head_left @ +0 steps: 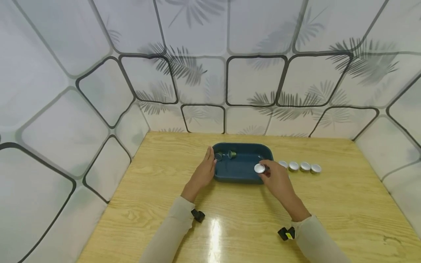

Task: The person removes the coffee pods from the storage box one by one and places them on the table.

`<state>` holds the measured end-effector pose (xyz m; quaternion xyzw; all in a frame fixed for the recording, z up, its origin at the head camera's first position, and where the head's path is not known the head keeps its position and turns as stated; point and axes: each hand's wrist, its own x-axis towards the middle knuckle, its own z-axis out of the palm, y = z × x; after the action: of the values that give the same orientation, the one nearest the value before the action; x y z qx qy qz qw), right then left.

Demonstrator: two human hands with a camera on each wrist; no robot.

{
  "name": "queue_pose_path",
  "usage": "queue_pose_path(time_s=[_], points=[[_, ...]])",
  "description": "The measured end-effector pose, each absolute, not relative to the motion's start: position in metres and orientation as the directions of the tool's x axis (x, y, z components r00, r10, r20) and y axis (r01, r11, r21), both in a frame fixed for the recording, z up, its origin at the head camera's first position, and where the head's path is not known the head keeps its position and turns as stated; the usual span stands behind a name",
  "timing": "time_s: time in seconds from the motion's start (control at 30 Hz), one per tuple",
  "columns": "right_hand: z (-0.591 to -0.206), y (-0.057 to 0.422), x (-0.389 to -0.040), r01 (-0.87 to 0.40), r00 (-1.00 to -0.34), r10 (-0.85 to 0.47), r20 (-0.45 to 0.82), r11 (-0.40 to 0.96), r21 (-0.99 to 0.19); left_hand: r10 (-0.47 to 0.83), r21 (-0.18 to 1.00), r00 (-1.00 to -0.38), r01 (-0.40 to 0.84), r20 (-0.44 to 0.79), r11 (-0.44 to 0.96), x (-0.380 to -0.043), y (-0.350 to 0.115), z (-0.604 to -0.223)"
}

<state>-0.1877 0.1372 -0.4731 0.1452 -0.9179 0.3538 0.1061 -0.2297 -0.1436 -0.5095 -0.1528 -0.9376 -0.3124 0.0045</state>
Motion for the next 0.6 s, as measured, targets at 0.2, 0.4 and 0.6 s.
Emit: queue_pose_path(time_s=[0.2,0.4,0.6], points=[[-0.471,0.141,-0.181,-0.33,-0.938,-0.174,0.299,0.716,-0.616,0.284,0.582,-0.953,0.289,0.102,0.76,-0.23,-0.143,-0.512],[-0.471,0.145,-0.179,-0.324,-0.938,-0.164,0.304,0.722,-0.611,0.284,0.574,-0.953,0.293,0.108,0.764,-0.231,-0.144,-0.513],[-0.469,0.148,-0.175,-0.326,-0.938,-0.166,0.304,0.719,-0.615,0.281,0.579,-0.954,0.29,0.107,0.762,-0.23,-0.144,-0.511]])
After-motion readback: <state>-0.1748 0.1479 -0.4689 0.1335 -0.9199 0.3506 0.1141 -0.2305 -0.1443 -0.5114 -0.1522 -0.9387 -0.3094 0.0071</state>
